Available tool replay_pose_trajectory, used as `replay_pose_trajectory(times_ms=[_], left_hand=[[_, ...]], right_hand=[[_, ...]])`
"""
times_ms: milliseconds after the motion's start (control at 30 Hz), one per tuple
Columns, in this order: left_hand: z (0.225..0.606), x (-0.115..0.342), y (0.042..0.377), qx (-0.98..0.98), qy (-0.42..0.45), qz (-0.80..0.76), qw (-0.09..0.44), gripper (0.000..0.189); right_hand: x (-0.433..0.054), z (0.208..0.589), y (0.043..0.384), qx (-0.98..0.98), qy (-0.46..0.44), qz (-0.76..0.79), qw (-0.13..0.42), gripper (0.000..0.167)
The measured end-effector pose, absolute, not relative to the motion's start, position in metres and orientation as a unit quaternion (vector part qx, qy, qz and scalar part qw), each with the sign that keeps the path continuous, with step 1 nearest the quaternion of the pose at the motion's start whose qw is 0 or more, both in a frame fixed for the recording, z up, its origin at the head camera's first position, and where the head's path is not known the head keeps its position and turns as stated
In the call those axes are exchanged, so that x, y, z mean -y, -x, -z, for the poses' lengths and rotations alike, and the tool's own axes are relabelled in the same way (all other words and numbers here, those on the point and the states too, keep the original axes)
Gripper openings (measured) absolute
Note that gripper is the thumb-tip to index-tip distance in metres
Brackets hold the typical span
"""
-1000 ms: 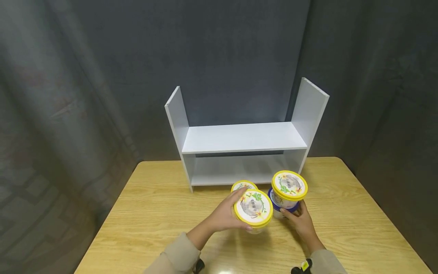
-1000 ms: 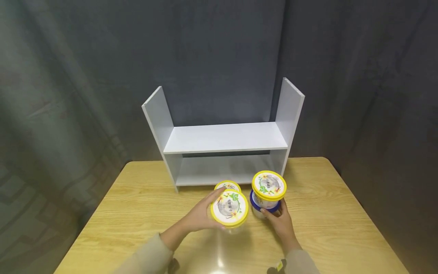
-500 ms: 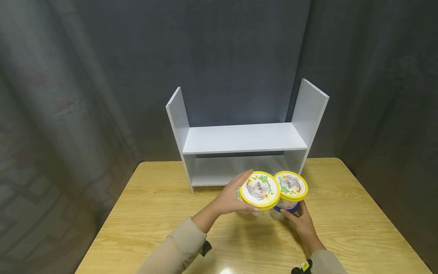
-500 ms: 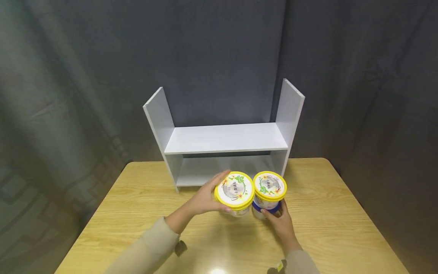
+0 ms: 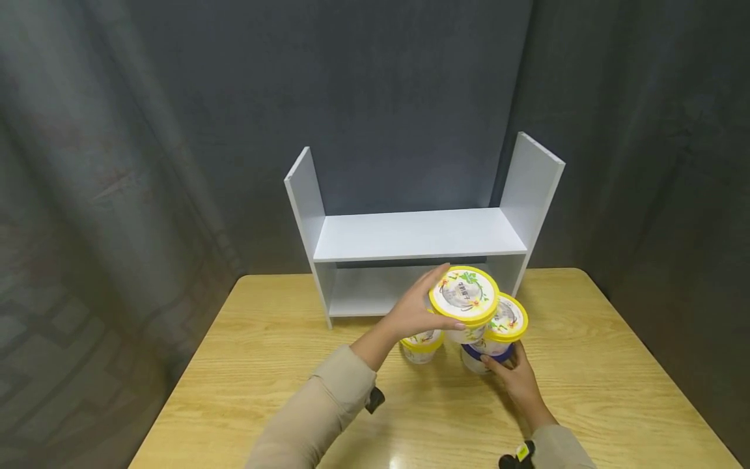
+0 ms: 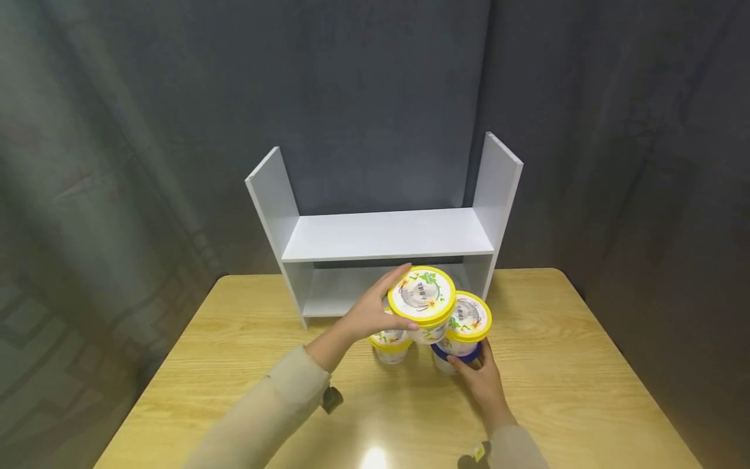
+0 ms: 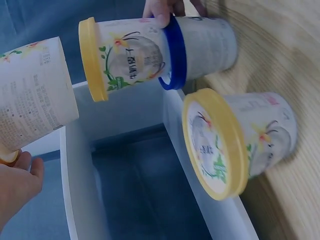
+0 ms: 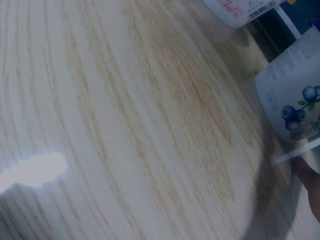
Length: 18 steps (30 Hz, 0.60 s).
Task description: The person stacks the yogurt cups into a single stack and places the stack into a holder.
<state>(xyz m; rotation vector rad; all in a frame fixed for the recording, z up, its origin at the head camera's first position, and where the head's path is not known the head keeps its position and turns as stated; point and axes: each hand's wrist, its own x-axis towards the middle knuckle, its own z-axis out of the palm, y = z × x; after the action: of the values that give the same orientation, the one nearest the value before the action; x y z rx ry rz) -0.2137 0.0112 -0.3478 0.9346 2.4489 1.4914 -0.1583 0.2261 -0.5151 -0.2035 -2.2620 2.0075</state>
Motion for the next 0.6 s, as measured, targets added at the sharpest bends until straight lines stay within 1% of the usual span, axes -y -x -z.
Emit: replay_pose_trajectory(times_ms=[400, 600], left_hand=[[0.34, -0.041, 0.228, -0.8, -0.288, -0.52, 0.084, 0.094], [0.342, -0.057, 0.234, -0.799, -0.288, -0.518, 0.102, 0.095]], right_hand=[[-0.226, 0.515, 0.158, 0.738, 0.064, -0.669, 0.055, 0.084], [-0.226, 0.515, 0.158, 0.73, 0.071, -0.678, 0.052, 0.088]])
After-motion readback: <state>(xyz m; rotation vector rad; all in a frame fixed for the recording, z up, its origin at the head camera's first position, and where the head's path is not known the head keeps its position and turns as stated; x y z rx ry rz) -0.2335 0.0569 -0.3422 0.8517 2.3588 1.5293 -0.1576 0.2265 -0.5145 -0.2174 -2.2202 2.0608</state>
